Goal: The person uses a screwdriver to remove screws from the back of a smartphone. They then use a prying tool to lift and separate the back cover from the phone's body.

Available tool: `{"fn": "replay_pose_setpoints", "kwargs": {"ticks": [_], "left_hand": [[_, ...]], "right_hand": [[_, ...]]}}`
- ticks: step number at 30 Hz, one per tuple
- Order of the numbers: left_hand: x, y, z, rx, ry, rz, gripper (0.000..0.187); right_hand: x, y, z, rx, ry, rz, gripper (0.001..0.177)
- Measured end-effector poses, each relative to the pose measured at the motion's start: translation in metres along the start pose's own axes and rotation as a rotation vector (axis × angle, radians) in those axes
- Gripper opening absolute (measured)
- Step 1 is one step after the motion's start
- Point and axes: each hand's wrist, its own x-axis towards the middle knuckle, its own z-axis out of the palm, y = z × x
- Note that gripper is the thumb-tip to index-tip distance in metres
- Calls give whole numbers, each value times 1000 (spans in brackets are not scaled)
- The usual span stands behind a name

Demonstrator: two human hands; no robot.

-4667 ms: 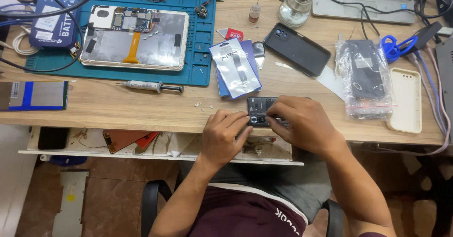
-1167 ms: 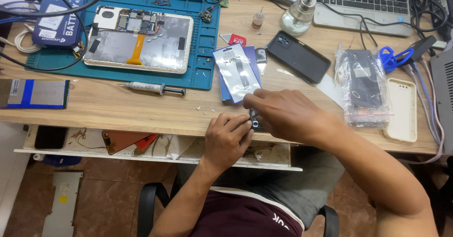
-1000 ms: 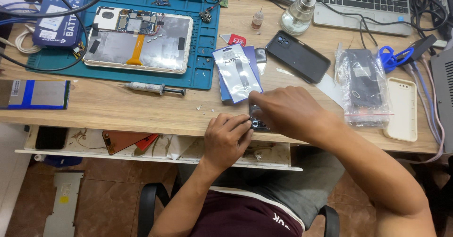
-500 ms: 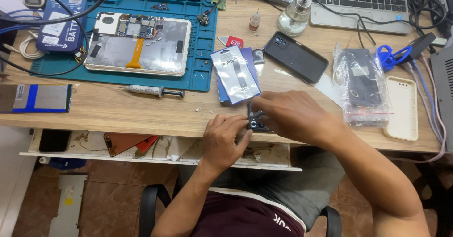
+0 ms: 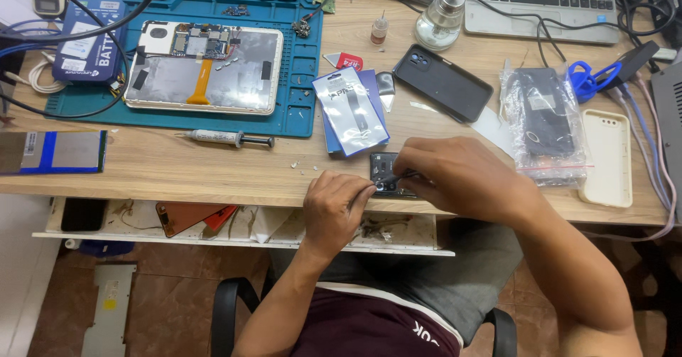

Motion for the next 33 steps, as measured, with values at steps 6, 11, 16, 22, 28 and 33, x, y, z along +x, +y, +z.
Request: {"fn": "replay_pose_setpoints", "kwargs": {"ticks": [6,11,16,22,28,33], "left_hand": [[5,8,-1,-3,32,73,4],[6,7,9,10,-61,275,4],[5,6,13,36,-83,281,7],[4,2,15,55,-105,258,8],[6,4,14,41,-139,230,8],[7,6,14,39,-139,203,6]], "right_hand": [[-10,13,-2,-130,-3,135,7],[-8,12,6,-167,-22,159,9],[-5,14,5,-172,-57,162,9],[-1,15,8,-184,-59,139,8],[7,3,-1,-260,-90,86,11],[11,2,-1,-200,-146,26,12]]}}
